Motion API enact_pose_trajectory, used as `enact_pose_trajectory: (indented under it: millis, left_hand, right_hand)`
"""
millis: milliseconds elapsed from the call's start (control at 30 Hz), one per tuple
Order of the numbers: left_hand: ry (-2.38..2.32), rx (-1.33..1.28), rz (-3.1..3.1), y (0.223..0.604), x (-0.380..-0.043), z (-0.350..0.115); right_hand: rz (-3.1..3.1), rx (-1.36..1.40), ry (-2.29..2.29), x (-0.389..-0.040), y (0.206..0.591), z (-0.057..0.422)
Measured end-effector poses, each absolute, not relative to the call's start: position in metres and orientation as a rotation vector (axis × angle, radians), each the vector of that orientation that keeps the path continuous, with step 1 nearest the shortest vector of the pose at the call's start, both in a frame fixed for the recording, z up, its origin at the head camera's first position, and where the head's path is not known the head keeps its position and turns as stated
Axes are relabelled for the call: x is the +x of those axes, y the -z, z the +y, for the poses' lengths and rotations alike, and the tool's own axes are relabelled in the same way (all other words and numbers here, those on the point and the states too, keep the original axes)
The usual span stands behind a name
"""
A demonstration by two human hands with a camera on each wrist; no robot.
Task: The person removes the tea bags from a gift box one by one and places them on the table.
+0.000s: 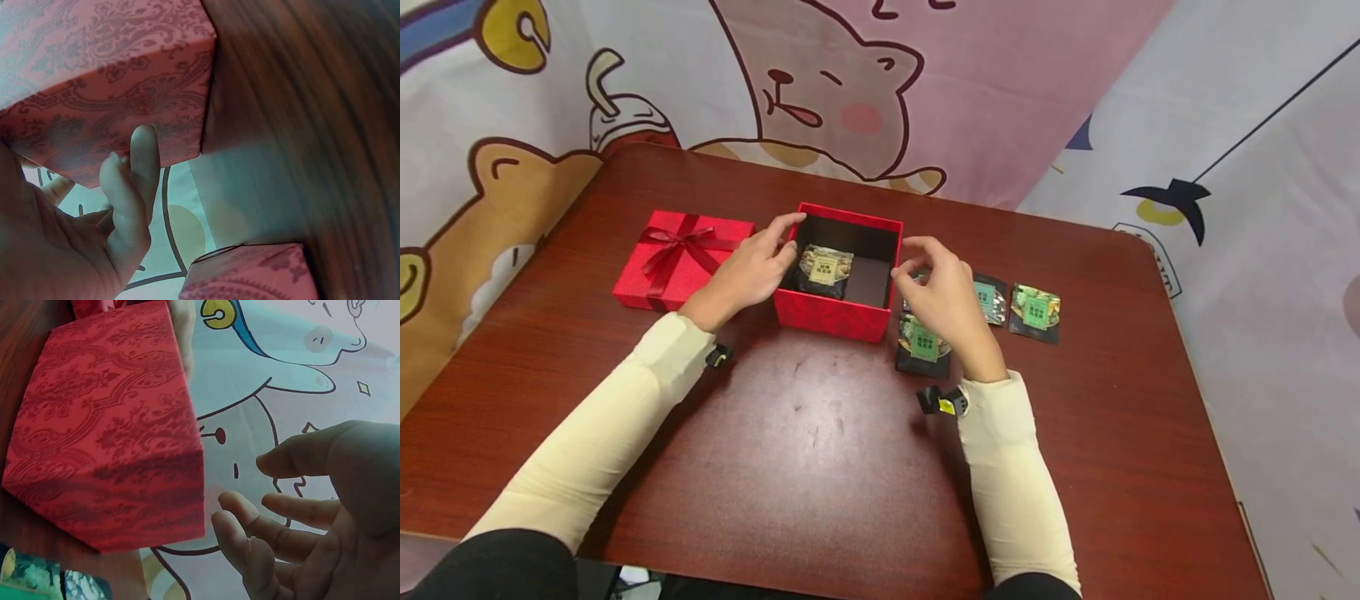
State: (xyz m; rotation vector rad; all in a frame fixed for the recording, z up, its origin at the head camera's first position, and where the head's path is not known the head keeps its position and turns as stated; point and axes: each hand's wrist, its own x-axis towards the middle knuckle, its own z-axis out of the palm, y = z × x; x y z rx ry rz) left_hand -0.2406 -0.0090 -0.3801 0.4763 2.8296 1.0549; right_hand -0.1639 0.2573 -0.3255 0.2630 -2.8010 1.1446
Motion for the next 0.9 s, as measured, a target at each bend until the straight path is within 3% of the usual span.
enact_pose_trajectory:
  millis: [900]
  left_hand:
    - [-1.081,0.477,2.817,0.381,-0.240,-0.010]
  right_hand:
    - [-2.795,0.325,-1.247,-0.185,0.326,0.213]
